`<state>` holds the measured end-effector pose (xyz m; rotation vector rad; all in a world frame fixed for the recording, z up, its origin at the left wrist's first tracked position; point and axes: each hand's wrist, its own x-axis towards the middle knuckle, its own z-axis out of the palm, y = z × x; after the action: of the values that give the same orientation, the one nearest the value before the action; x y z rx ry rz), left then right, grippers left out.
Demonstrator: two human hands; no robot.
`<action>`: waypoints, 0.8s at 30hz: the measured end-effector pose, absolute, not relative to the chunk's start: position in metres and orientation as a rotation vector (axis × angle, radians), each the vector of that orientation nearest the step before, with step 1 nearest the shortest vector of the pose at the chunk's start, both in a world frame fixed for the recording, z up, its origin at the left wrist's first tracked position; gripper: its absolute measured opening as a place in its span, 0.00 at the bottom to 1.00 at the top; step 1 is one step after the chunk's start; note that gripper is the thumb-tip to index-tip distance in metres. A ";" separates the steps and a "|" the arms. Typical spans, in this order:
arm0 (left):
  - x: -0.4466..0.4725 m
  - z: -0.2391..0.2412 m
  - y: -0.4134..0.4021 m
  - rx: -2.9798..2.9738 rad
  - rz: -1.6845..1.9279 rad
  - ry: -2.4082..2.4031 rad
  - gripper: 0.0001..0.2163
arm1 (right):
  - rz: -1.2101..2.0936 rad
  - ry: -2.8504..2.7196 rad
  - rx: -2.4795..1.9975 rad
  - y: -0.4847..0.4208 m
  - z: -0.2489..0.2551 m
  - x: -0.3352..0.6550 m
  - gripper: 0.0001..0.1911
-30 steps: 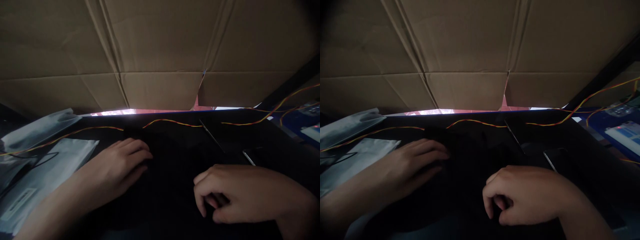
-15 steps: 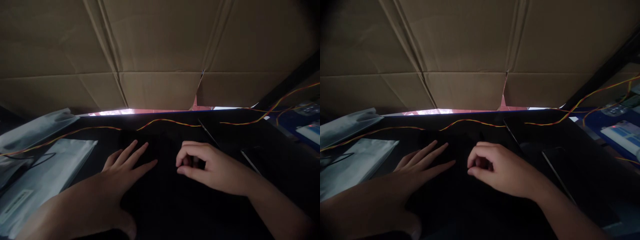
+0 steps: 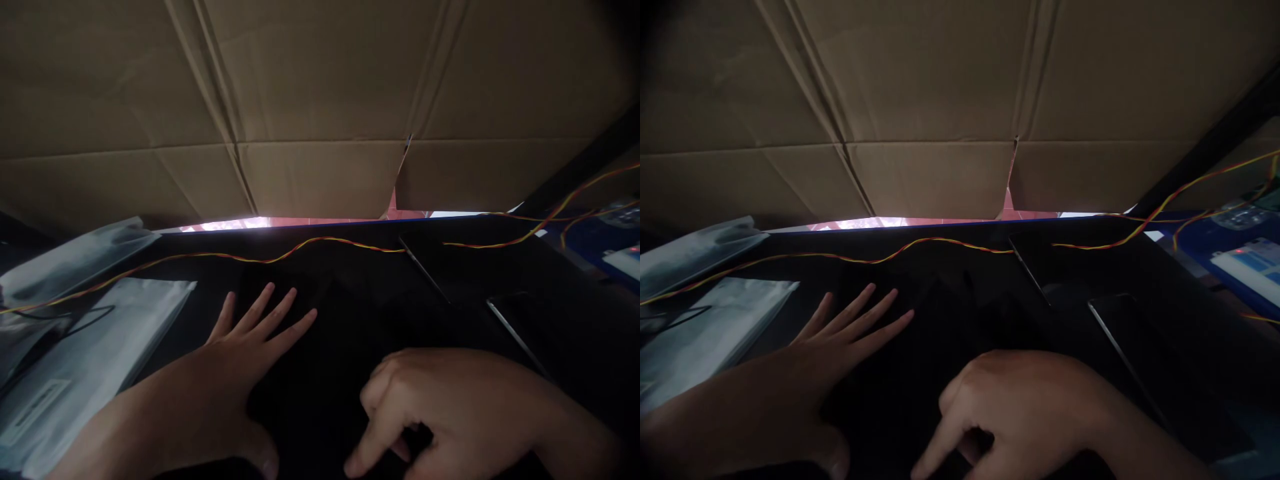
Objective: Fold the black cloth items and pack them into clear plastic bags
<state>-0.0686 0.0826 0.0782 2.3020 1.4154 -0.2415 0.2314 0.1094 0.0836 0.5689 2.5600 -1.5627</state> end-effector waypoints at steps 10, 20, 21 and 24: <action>-0.088 0.062 0.101 2.390 0.008 1.528 0.47 | -0.650 3.044 1.322 0.129 0.065 0.230 0.28; -0.071 0.075 0.103 2.488 0.084 1.727 0.47 | -0.545 2.856 1.310 0.144 0.056 0.242 0.43; -0.070 0.075 0.104 2.535 0.136 1.724 0.42 | -0.491 2.896 1.299 0.146 0.056 0.242 0.41; -0.069 0.071 0.108 2.639 0.232 1.658 0.29 | -0.428 2.963 1.296 0.146 0.054 0.240 0.37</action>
<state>-0.0692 0.1080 0.0706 2.6395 1.6582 0.2324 0.2403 0.1458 0.0544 1.2961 2.9633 -0.4282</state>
